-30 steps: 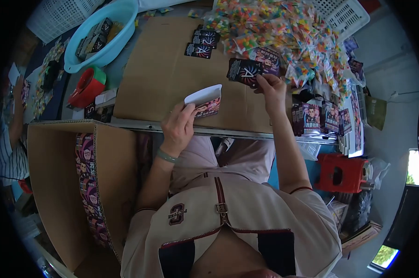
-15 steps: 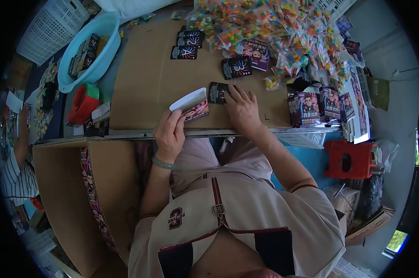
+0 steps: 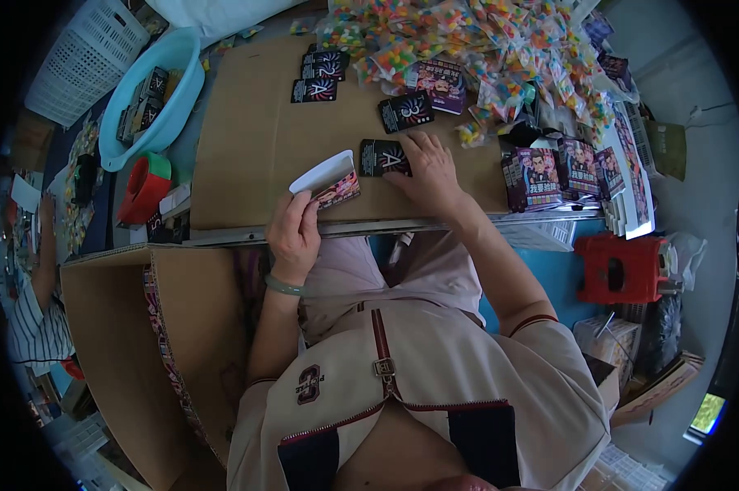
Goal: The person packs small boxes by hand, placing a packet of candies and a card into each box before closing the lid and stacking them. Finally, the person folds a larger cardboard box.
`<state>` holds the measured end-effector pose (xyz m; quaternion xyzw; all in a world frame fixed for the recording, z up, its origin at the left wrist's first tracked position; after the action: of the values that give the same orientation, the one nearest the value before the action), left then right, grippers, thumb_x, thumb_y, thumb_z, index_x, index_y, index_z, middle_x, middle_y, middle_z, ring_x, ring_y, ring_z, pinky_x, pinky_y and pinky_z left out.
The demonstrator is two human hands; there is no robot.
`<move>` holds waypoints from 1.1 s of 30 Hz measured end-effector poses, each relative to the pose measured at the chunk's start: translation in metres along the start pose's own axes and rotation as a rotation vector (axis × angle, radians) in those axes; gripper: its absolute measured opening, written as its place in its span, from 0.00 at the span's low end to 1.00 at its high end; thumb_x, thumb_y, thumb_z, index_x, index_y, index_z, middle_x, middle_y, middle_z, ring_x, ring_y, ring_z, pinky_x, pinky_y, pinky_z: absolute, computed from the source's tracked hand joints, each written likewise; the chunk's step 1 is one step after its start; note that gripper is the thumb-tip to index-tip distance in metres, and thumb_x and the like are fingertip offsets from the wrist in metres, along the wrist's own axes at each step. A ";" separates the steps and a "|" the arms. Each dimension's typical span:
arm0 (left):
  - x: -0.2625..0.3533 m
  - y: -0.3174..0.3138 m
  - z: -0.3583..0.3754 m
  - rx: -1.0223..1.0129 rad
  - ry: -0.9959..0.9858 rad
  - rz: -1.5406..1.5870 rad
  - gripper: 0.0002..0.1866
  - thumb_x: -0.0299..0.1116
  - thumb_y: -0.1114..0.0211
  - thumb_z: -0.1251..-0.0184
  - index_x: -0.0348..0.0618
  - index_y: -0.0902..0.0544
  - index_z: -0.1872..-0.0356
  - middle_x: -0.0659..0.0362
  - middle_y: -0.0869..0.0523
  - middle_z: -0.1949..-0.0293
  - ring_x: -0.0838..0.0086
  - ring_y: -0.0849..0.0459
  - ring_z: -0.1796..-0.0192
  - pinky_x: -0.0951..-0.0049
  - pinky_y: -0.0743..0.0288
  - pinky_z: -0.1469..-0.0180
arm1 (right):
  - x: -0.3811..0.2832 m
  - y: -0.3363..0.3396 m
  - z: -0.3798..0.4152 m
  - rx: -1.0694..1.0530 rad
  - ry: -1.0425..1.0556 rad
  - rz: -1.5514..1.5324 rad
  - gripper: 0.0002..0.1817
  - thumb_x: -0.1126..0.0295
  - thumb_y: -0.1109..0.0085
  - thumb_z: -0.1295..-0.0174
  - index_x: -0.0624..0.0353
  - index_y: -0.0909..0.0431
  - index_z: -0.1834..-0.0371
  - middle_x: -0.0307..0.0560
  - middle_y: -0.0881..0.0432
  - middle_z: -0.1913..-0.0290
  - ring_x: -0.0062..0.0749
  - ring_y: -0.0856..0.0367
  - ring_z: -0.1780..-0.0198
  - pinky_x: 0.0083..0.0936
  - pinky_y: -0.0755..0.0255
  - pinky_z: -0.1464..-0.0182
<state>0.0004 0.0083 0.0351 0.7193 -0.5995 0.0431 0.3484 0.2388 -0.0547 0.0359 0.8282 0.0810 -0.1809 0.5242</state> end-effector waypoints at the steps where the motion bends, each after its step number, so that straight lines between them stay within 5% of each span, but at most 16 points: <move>1: 0.001 0.001 -0.001 -0.001 -0.011 0.000 0.13 0.23 0.34 0.37 0.41 0.21 0.51 0.48 0.16 0.59 0.55 0.15 0.63 0.63 0.21 0.64 | 0.004 -0.003 -0.003 -0.047 -0.015 0.053 0.27 0.59 0.26 0.56 0.59 0.22 0.53 0.47 0.25 0.52 0.45 0.26 0.46 0.42 0.31 0.49; 14: -0.001 -0.001 0.005 0.017 0.003 -0.002 0.14 0.22 0.33 0.38 0.42 0.20 0.51 0.48 0.16 0.58 0.54 0.15 0.61 0.63 0.20 0.61 | 0.008 0.007 -0.023 -0.256 -0.087 0.024 0.29 0.60 0.26 0.56 0.59 0.24 0.50 0.51 0.23 0.50 0.50 0.25 0.44 0.42 0.31 0.45; 16: -0.001 -0.001 0.005 0.022 0.005 0.004 0.14 0.22 0.33 0.38 0.42 0.20 0.52 0.48 0.16 0.58 0.54 0.15 0.61 0.63 0.20 0.61 | 0.005 0.002 -0.034 -0.455 -0.146 -0.094 0.24 0.65 0.29 0.53 0.59 0.23 0.52 0.50 0.23 0.48 0.50 0.25 0.43 0.43 0.32 0.43; 20: -0.001 0.000 0.006 0.019 0.014 0.016 0.14 0.22 0.33 0.39 0.42 0.21 0.52 0.49 0.16 0.58 0.55 0.15 0.61 0.63 0.21 0.62 | 0.017 0.011 -0.062 -0.052 0.167 0.234 0.19 0.69 0.33 0.48 0.59 0.24 0.53 0.49 0.25 0.45 0.47 0.25 0.42 0.47 0.36 0.41; 26: 0.000 0.001 0.004 0.028 -0.020 0.000 0.13 0.23 0.34 0.36 0.40 0.21 0.51 0.49 0.15 0.61 0.56 0.15 0.62 0.64 0.22 0.62 | 0.039 0.000 -0.067 -0.361 -0.204 0.087 0.18 0.67 0.34 0.47 0.59 0.23 0.53 0.52 0.23 0.47 0.47 0.25 0.41 0.44 0.33 0.43; 30: -0.001 -0.003 0.003 0.038 -0.006 0.010 0.13 0.23 0.34 0.35 0.40 0.21 0.50 0.49 0.15 0.61 0.56 0.15 0.62 0.64 0.22 0.62 | 0.045 -0.007 -0.057 -0.372 -0.210 0.045 0.23 0.64 0.31 0.50 0.56 0.23 0.49 0.51 0.23 0.47 0.46 0.26 0.42 0.47 0.30 0.47; 33: -0.004 -0.001 0.003 0.021 0.007 0.005 0.13 0.23 0.35 0.35 0.40 0.21 0.50 0.49 0.15 0.60 0.56 0.15 0.62 0.64 0.22 0.62 | 0.053 -0.011 -0.053 -0.171 -0.050 0.113 0.27 0.62 0.31 0.50 0.55 0.25 0.46 0.51 0.24 0.47 0.47 0.26 0.43 0.47 0.30 0.48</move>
<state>-0.0007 0.0098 0.0309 0.7212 -0.5996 0.0526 0.3429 0.2956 -0.0059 0.0268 0.7790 0.0361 -0.1641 0.6041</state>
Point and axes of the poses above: each hand's wrist, its own z-axis away from the middle knuckle, its own y-axis out of the back of the hand, x = y × z, the point moved 3 cm from there along -z, towards the middle knuckle
